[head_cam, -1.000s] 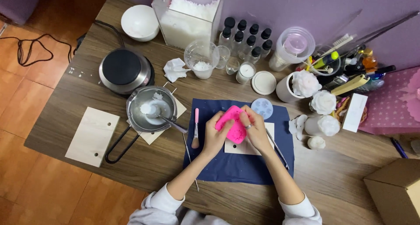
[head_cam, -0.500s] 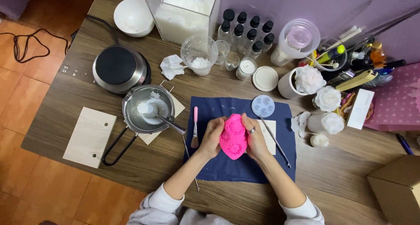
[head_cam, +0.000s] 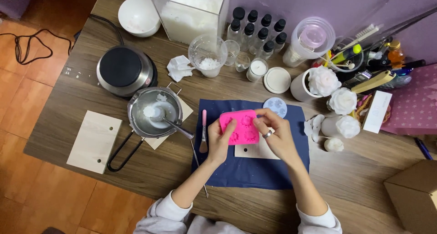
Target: The person is demolding small decorative wax pieces from a pink silicone mold and stirring wax in a small melting pot using a spoon.
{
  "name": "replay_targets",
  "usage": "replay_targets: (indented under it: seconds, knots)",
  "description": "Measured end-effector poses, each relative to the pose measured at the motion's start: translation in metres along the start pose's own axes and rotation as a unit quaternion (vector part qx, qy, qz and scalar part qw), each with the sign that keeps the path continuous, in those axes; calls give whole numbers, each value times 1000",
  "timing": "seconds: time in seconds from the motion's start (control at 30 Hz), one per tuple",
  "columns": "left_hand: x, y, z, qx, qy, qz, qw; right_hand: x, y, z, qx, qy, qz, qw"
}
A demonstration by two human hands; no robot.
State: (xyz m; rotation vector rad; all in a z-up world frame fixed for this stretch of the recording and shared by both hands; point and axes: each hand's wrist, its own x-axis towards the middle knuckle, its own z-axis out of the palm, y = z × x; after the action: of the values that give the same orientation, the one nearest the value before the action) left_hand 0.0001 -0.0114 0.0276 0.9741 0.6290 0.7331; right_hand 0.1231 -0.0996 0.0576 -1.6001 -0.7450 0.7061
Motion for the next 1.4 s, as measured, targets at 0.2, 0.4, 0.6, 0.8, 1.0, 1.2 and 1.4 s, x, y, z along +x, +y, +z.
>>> replay_targets:
  seconds: [0.2,0.4,0.6,0.8,1.0,1.2,1.4]
  knots:
    - [-1,3,1,70,-7,19,997,4,-16,-12,-114,-21,-22,993]
    - [-2,6,1,59,-33,7,998,9,29,-18,1,-55,32,998]
    - [-2,-2,-2,-88,-58,-89,990,4,42,-10,117,-63,47,990]
    - [0,-17,-8,-115,-77,-140,980,-1,43,-9,128,-66,41,989]
    - [-3,-12,-1,-181,-8,-253,950,-2,48,-8,157,-83,42,983]
    - [-3,25,12,-218,-40,-273,936,-4,24,1,201,-98,73,972]
    - [1,8,3,-133,-67,-155,977,4,29,-12,85,-70,-2,994]
